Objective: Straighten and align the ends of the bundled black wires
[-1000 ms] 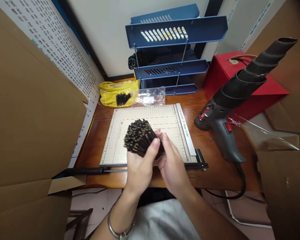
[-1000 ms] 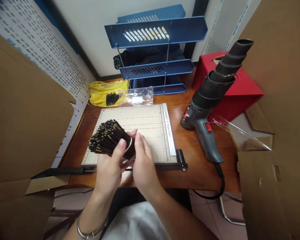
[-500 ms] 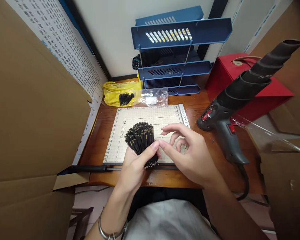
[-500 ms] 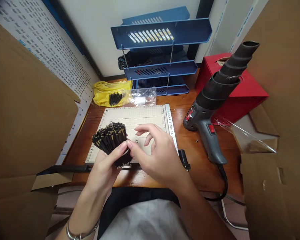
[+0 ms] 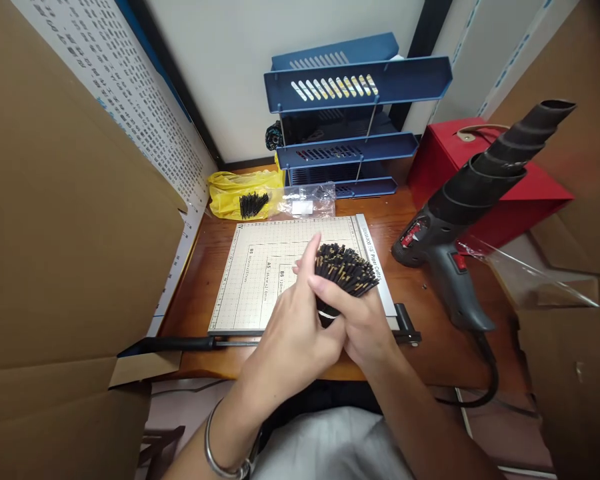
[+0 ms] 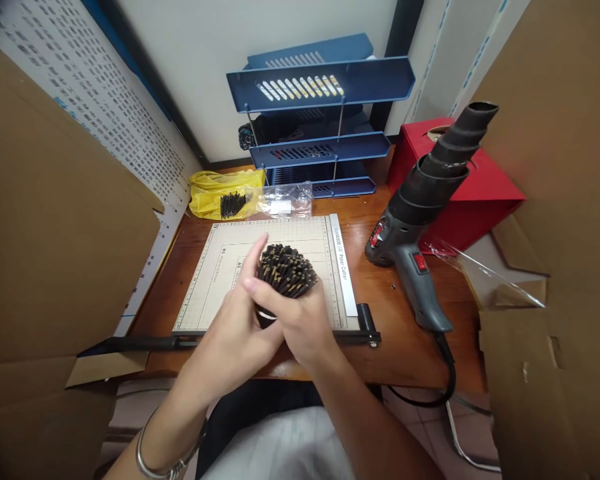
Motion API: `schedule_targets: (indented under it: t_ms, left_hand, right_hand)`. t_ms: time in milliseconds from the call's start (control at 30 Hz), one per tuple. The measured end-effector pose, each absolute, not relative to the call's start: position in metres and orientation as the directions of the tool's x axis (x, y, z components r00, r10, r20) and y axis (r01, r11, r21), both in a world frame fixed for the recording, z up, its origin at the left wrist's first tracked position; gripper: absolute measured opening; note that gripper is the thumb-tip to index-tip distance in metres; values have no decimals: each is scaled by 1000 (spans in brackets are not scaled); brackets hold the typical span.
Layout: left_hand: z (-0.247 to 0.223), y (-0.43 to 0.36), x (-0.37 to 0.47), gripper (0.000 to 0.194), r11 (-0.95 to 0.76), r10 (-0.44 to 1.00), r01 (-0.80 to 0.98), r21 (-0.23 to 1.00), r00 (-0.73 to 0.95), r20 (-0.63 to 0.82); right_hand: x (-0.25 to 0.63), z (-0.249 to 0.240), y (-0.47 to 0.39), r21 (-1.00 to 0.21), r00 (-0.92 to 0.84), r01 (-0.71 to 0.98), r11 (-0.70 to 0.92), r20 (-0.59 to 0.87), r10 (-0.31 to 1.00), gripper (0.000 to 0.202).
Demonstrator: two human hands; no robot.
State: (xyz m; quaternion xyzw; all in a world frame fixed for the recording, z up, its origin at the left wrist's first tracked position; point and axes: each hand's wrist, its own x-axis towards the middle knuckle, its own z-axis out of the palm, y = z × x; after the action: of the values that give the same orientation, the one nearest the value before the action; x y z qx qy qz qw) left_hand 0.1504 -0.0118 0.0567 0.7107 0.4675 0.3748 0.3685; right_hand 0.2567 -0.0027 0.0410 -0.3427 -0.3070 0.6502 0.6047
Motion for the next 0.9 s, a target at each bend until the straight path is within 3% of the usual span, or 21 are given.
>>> schedule_targets:
  t_ms: [100, 233, 333, 467, 633, 900]
  left_hand:
    - [56, -16, 155, 102, -323, 946, 421, 848, 170, 276]
    - [52, -19, 162, 68, -442, 888, 514, 735, 135, 440]
    - [45, -19, 165, 63, -499, 847, 550, 669, 147, 511]
    - [38, -20, 165, 62, -567, 777, 585, 579, 147, 612]
    - [37, -24, 162, 46, -597, 681, 691, 407, 170, 712]
    - [35, -26, 160, 42, -604, 697, 647, 466, 146, 702]
  right_hand:
    - [258, 44, -2, -682, 0, -722, -113, -163, 987, 28]
    - [259, 50, -1, -534, 72, -841, -89, -274, 959, 30]
    - [259, 52, 0, -501, 95, -861, -83, -320, 943, 30]
    - [259, 50, 0, -454, 38, -884, -114, -313, 949, 29]
    - [260, 49, -1, -367, -94, -914, -174, -225, 970, 30]
    - [259, 47, -3, -386, -77, -906, -175, -255, 964, 30]
